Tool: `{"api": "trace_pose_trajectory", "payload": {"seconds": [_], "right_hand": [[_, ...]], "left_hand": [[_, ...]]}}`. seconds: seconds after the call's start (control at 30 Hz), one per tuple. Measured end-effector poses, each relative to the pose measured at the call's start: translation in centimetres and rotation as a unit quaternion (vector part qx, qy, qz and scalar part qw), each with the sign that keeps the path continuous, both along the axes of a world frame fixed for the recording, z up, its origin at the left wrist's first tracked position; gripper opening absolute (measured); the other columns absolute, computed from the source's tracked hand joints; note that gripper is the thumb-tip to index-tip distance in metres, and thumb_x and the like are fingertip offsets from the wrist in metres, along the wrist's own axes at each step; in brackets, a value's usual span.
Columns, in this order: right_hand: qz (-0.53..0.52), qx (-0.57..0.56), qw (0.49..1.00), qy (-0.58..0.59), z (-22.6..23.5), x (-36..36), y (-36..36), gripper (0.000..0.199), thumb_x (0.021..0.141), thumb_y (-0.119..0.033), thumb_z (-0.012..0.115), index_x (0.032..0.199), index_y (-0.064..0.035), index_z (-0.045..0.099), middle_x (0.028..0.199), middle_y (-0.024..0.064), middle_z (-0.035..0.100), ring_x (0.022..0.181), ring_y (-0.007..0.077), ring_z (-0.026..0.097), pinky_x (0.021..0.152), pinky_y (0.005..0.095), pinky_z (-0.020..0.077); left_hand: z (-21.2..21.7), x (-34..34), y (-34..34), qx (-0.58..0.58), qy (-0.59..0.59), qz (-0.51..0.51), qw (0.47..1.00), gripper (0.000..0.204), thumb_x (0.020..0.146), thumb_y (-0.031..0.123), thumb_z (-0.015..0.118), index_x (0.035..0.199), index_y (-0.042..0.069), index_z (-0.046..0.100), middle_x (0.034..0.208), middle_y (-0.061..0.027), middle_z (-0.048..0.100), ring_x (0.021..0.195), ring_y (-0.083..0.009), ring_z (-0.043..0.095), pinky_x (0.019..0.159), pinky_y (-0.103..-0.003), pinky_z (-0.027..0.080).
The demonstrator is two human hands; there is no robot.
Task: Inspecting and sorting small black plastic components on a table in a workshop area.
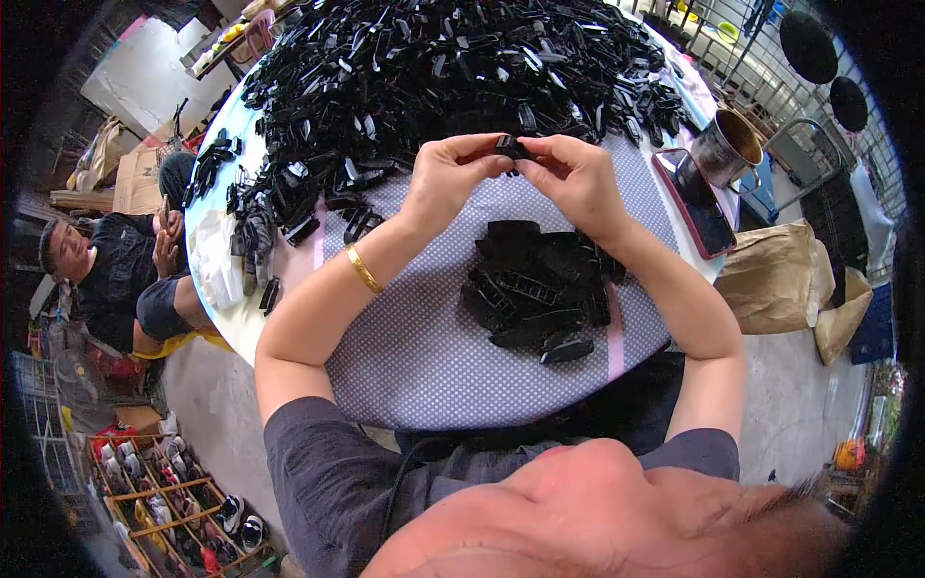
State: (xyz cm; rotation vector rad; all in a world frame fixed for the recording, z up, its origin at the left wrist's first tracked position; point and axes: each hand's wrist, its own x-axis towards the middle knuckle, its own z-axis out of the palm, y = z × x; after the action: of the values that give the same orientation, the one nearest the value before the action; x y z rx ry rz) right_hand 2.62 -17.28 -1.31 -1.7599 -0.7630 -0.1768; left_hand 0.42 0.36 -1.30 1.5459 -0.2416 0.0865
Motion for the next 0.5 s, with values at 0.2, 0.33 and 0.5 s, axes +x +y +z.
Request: {"api": "trace_pose_trajectory", "payload": {"seconds": [0.2,0.33,0.5], "right_hand": [[-0.041,-0.068,0.986,-0.145,0.6,-0.4,0.0,0.026,0.075,-0.006,0.067,0.098,0.0033,0.059,0.086,0.0094,0.063,0.075,0.0116,0.060,0.063,0.0236,0.0505],[-0.019,-0.061,0.997,-0.039,0.0,0.5,0.0,0.032,0.076,-0.014,0.068,0.101,0.0022,0.057,0.085,0.0071,0.062,0.070,0.0103,0.058,0.061,0.0224,0.0490],[0.038,-0.056,0.998,0.010,0.2,0.1,0.0,0.027,0.076,-0.018,0.068,0.092,0.0032,0.060,0.074,0.0046,0.061,0.065,0.0075,0.054,0.056,0.0218,0.0446]], "left_hand": [[0.2,-0.6,-1.0,-0.028,-0.003,0.004,1.000,0.029,0.083,0.005,0.058,0.111,-0.003,0.055,0.097,-0.0095,0.063,0.084,-0.0125,0.059,0.076,-0.024,0.048],[0.8,-0.2,-0.8,-0.106,-0.028,-0.032,0.993,0.026,0.086,0.010,0.054,0.109,-0.003,0.057,0.098,-0.0077,0.062,0.084,-0.0099,0.057,0.071,-0.019,0.047],[1.3,-0.5,-0.2,-0.056,-0.017,-0.049,0.997,0.024,0.086,0.012,0.054,0.106,-0.001,0.060,0.095,-0.0054,0.063,0.075,-0.0066,0.053,0.063,-0.017,0.041]]}}
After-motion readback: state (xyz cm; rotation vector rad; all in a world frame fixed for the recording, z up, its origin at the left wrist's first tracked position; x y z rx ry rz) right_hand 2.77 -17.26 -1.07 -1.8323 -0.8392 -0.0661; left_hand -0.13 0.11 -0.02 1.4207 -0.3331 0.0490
